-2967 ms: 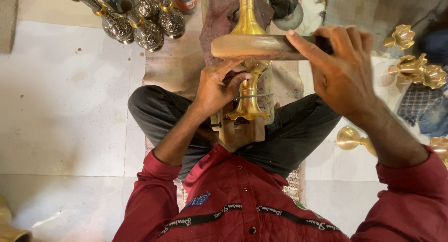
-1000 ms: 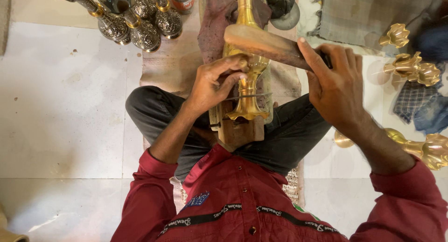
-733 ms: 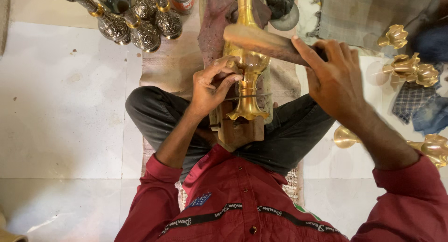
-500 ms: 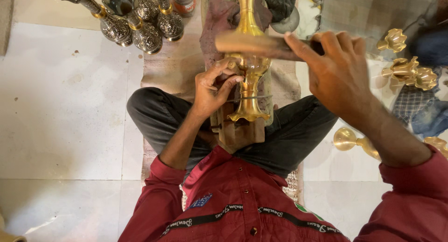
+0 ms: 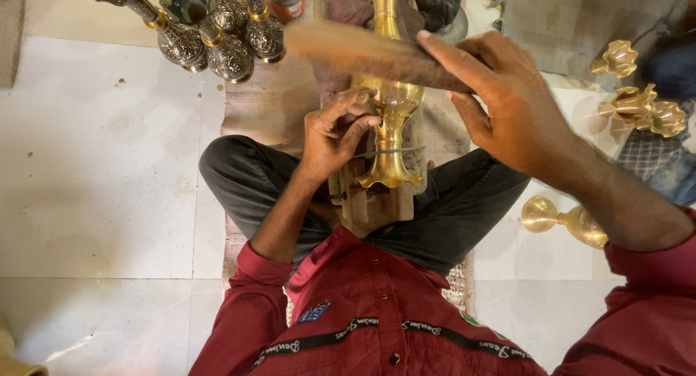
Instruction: The person sits cross-legged on the floor with a brass vase-shaped vessel resting on a sandbag in their lap. They repeatedly strike the vessel with a wooden mallet while holding a small punch against the metal surface, repositioning the vessel and punch between strikes to shape and smooth the brass body.
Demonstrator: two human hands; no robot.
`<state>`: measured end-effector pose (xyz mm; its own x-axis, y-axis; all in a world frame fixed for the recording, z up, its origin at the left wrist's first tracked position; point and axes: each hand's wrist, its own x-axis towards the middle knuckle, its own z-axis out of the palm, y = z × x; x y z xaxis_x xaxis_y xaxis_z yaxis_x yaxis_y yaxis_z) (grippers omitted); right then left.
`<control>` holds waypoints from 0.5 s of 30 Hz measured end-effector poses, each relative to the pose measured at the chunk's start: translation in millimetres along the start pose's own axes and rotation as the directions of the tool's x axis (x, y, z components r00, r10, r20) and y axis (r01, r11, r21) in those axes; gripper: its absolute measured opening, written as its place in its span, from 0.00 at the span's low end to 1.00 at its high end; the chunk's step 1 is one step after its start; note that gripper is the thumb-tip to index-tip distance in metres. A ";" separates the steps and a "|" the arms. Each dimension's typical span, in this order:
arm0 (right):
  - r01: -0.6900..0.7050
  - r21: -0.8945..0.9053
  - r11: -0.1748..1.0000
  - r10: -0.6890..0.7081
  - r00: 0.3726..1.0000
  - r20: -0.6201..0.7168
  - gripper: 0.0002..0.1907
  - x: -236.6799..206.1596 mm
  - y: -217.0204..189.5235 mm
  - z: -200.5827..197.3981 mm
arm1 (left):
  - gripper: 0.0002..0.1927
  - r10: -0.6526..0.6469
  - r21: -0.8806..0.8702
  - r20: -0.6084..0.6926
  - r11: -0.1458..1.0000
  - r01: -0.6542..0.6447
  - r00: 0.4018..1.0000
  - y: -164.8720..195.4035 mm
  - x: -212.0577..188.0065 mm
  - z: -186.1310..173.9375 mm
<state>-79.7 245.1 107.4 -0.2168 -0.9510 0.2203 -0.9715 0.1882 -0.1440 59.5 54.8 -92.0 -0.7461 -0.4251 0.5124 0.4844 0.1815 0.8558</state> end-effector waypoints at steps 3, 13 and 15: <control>0.056 -0.220 0.974 -0.058 0.998 0.001 0.34 -0.4 -1.6 -1.3 | 0.27 0.003 -0.028 -0.007 1.000 -0.003 1.000 0.3 1.0 -0.5; 0.020 0.074 0.997 -0.014 0.997 -0.081 0.32 -6.1 4.6 9.7 | 0.25 -0.030 -0.064 0.025 0.997 0.031 0.999 2.6 2.6 -2.4; 0.052 -0.149 0.988 -0.055 0.998 -0.018 0.31 -7.2 9.1 9.9 | 0.25 -0.048 -0.032 0.029 0.998 0.049 0.998 2.0 3.2 -1.9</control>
<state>-86.1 251.2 95.0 -0.1646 -0.9554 0.2453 -0.9848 0.1730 0.0128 59.0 52.2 -88.8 -0.7814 -0.4074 0.4726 0.4618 0.1319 0.8771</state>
